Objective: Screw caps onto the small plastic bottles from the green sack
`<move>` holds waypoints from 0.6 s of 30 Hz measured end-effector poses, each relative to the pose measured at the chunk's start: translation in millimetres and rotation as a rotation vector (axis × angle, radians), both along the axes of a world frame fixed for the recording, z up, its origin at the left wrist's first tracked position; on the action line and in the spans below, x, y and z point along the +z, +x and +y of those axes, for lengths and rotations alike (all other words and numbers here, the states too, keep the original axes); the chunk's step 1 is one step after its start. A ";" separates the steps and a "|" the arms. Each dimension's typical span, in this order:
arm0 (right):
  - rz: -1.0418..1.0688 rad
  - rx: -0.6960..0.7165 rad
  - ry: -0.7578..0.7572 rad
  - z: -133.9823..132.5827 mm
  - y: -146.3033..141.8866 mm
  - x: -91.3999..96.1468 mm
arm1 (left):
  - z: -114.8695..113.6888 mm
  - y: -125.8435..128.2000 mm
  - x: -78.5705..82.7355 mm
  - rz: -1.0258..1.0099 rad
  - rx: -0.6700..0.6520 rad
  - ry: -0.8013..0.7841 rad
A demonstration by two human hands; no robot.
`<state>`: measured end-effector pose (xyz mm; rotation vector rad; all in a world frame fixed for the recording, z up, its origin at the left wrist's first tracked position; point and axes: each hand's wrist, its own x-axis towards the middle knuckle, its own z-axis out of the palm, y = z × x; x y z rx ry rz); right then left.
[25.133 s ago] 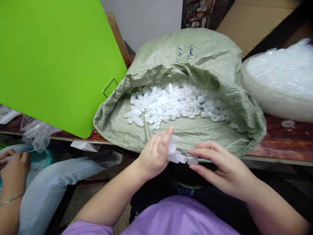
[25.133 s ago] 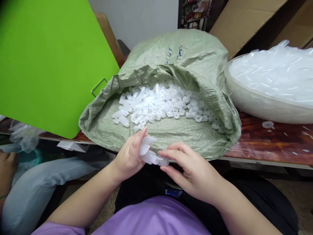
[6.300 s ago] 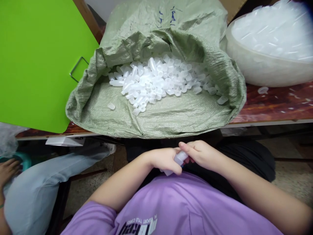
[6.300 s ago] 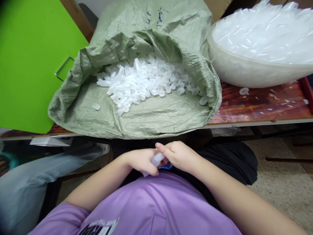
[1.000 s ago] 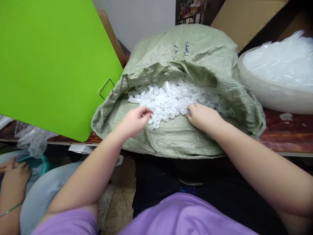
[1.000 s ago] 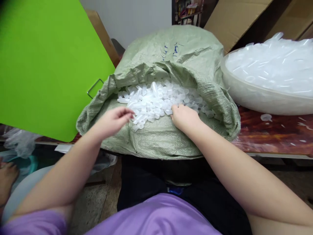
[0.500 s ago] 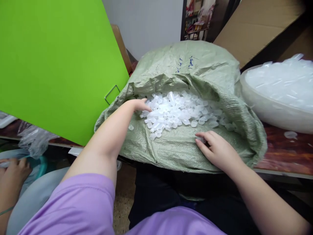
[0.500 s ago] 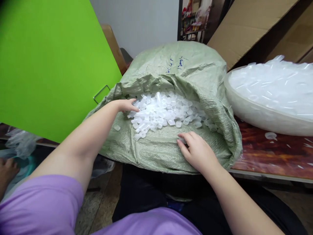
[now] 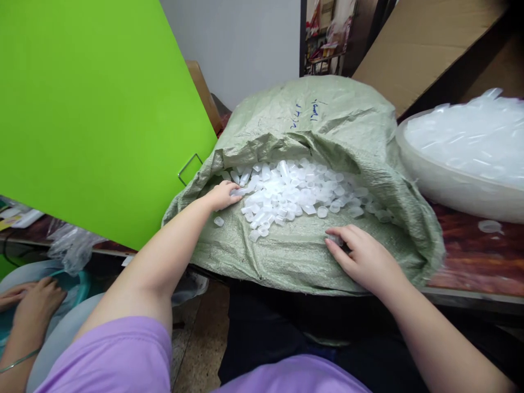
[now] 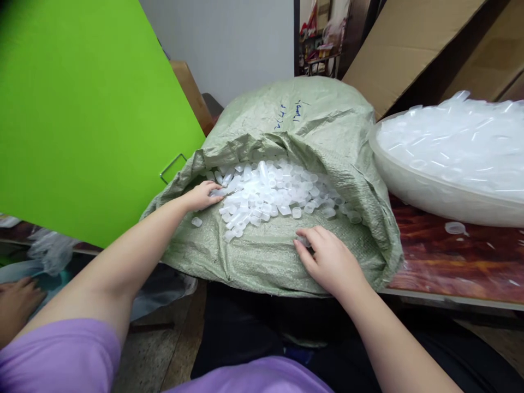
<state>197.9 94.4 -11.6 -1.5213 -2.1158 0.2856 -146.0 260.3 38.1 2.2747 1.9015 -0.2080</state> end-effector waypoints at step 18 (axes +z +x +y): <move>-0.020 0.008 0.043 0.8 0.7 -6.6 | -41.3 -27.0 22.3 0.184 0.023 -0.022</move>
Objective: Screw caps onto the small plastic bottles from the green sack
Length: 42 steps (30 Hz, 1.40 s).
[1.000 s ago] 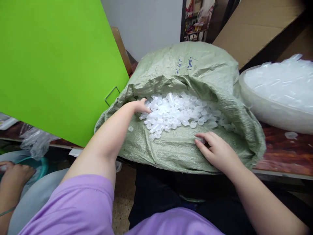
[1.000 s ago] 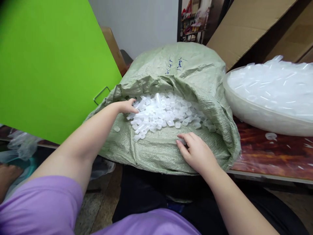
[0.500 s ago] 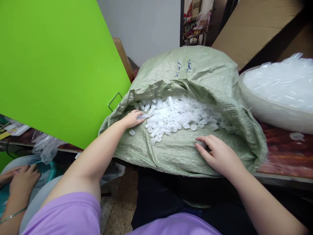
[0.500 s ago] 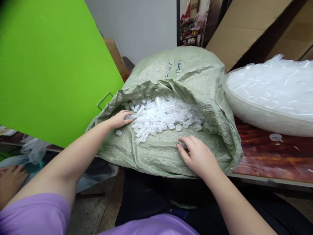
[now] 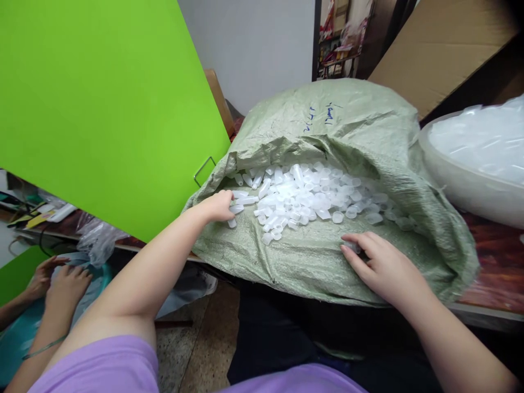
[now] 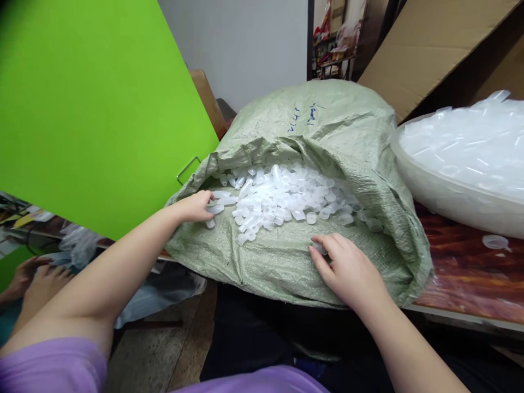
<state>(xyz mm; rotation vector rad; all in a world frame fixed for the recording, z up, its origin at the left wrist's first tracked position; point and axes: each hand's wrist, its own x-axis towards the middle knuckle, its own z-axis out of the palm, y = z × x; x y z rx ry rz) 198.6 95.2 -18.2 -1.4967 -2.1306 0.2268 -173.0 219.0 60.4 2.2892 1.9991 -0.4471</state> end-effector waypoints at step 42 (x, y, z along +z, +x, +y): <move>0.003 -0.010 0.028 -1.3 -0.2 -0.9 | 51.5 31.3 -24.4 -0.069 0.218 -0.087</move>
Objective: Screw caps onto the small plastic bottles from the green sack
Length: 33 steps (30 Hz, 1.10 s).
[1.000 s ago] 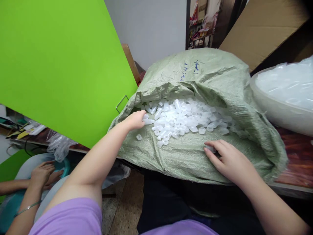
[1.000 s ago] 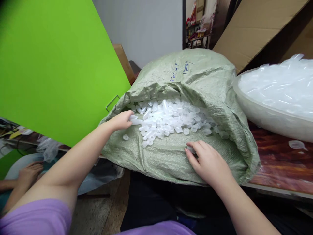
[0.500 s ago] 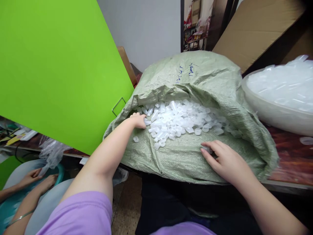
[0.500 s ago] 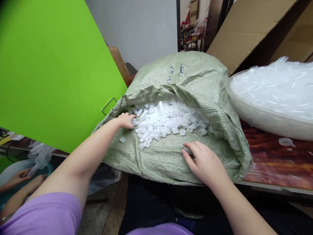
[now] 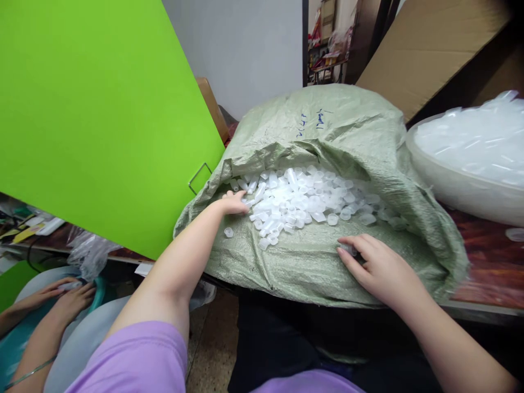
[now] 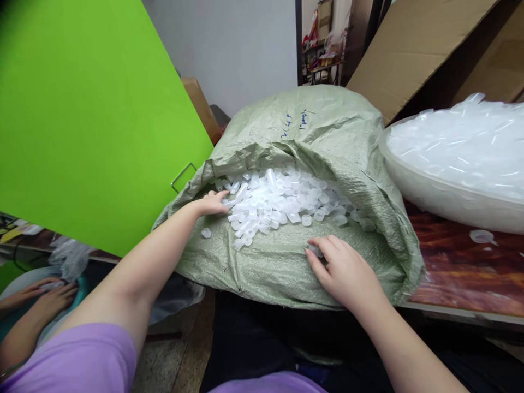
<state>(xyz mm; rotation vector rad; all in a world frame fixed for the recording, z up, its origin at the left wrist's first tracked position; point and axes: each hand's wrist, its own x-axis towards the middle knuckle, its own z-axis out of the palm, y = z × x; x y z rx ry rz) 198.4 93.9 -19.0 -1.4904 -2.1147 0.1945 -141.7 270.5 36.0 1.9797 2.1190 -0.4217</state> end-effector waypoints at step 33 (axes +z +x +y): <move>0.167 -0.079 -0.051 -4.8 1.1 -1.6 | -74.2 -38.0 8.4 -0.331 -0.124 0.332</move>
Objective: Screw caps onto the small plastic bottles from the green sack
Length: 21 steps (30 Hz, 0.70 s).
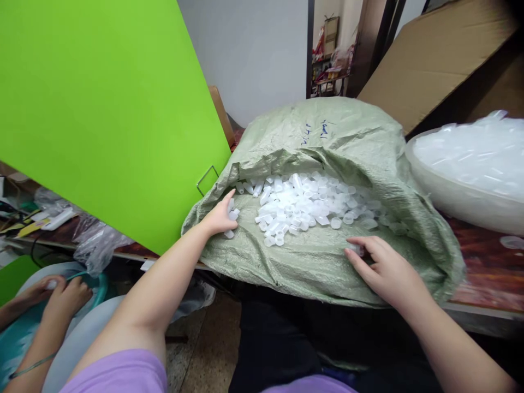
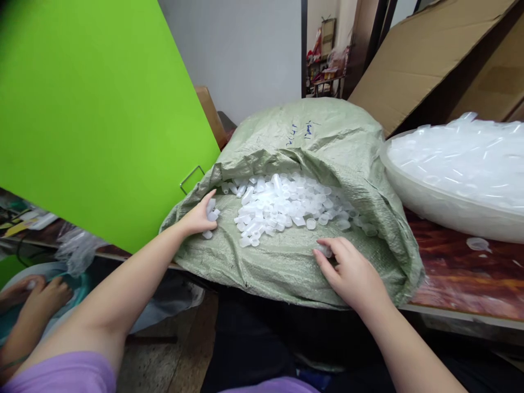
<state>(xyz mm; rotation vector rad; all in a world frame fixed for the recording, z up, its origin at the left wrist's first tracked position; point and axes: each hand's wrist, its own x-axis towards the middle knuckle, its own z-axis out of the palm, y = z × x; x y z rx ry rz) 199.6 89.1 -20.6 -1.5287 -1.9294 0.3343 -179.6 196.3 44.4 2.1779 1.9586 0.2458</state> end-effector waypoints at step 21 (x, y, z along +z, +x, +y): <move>0.342 0.457 -0.021 -56.1 -43.4 57.2 | -129.5 136.7 -14.9 -0.295 -0.853 0.518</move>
